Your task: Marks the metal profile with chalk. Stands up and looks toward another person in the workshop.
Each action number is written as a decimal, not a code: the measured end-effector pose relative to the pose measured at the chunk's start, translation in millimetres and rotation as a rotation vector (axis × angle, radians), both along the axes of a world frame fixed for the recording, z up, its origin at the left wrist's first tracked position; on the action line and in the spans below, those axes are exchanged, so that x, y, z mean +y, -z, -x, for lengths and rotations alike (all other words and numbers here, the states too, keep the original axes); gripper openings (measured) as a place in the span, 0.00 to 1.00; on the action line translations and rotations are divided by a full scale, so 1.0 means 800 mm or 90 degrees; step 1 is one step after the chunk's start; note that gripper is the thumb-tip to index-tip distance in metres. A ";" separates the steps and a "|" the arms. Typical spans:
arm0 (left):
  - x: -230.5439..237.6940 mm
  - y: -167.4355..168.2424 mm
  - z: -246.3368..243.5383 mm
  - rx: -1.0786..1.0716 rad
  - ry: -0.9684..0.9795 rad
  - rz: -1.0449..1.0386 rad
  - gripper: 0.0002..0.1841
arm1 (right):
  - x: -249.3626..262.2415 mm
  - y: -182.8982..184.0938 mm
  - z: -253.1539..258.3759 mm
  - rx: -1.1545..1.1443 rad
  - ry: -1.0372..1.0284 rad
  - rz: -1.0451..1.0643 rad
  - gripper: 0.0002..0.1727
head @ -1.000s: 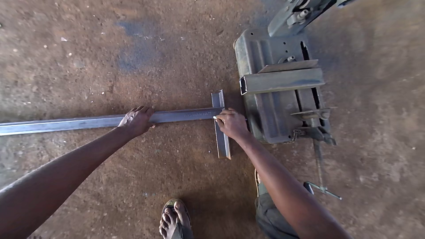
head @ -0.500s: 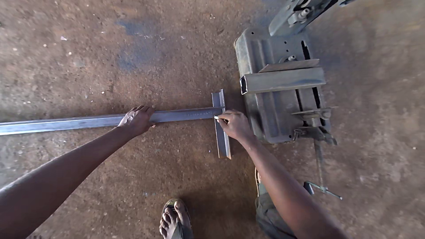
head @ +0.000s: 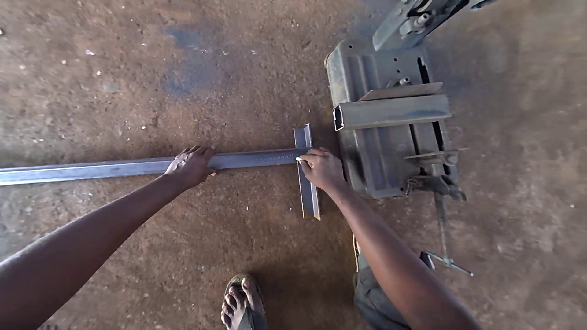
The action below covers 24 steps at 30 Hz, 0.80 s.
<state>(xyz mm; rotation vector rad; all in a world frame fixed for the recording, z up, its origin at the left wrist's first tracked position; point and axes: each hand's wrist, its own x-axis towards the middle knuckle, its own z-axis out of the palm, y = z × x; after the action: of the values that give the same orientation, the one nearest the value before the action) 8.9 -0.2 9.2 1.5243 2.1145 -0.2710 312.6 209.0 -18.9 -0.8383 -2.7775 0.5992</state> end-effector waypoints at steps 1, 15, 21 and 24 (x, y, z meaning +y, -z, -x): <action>0.000 0.001 0.001 -0.001 0.001 -0.002 0.29 | 0.000 -0.001 0.001 -0.006 0.000 -0.002 0.09; -0.001 -0.001 0.000 0.003 0.008 0.004 0.28 | -0.003 -0.008 0.009 -0.069 0.023 -0.006 0.10; 0.001 -0.002 -0.001 -0.007 -0.005 0.002 0.29 | -0.003 -0.011 0.012 -0.099 0.023 -0.005 0.10; -0.001 0.001 0.001 -0.007 0.000 -0.006 0.28 | -0.002 -0.013 0.013 -0.119 0.023 0.006 0.10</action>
<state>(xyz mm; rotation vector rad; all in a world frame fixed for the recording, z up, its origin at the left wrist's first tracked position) 8.2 -0.7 8.4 1.5273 2.1106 -0.2532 302.6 207.0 -8.2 -0.9931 -2.9199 0.5551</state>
